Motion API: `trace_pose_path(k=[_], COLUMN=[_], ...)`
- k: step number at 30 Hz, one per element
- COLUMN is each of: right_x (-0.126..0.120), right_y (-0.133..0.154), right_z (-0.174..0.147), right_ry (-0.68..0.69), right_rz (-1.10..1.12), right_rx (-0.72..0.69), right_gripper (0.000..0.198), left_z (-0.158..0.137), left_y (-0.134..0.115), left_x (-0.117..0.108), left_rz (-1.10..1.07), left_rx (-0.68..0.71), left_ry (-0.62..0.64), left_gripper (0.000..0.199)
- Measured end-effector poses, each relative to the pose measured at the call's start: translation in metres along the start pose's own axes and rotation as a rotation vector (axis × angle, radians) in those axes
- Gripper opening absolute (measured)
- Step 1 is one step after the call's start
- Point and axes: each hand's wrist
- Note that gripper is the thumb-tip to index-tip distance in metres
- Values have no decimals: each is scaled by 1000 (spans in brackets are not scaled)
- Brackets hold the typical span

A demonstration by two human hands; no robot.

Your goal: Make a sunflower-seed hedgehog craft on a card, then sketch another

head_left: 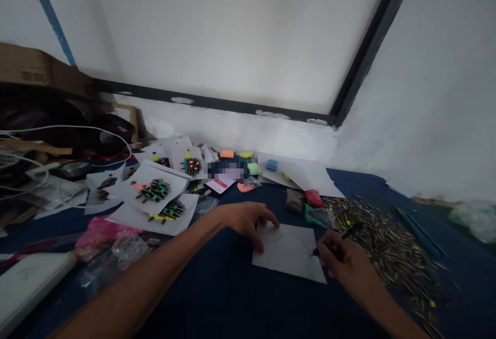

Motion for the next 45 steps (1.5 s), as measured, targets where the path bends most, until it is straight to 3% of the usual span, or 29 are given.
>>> trace_pose_path(k=[12,17,23,26,35,45], right_x=[0,3,20,33,47,50], right_y=[3,6,11,12,23,20], right_z=[0,-1,-1,2,15,19], right_ry=[44,-14,-45,14,69,63], right_rz=[72,202,458,499,398,362], right_rx=[83,73,95,80,5,-72], right_gripper=[34,34,37,36,37,35], left_z=[-1,0,1,1,7,3], left_y=[0,0,4,7,15,6], left_x=[0,-1,-1,-1,1,-2], left_rz=[3,20,20,3,-10,2], left_rx=[15,18,37,48,49,24], left_ry=[-5,6,7,20,42,32], left_gripper=[68,70,73,74,76,74])
Point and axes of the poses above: each hand's wrist, its own z-axis towards the middle knuckle, its own x-axis out of the palm, y = z × x, and after that the axes turned 10 degrees about -x, right-handed
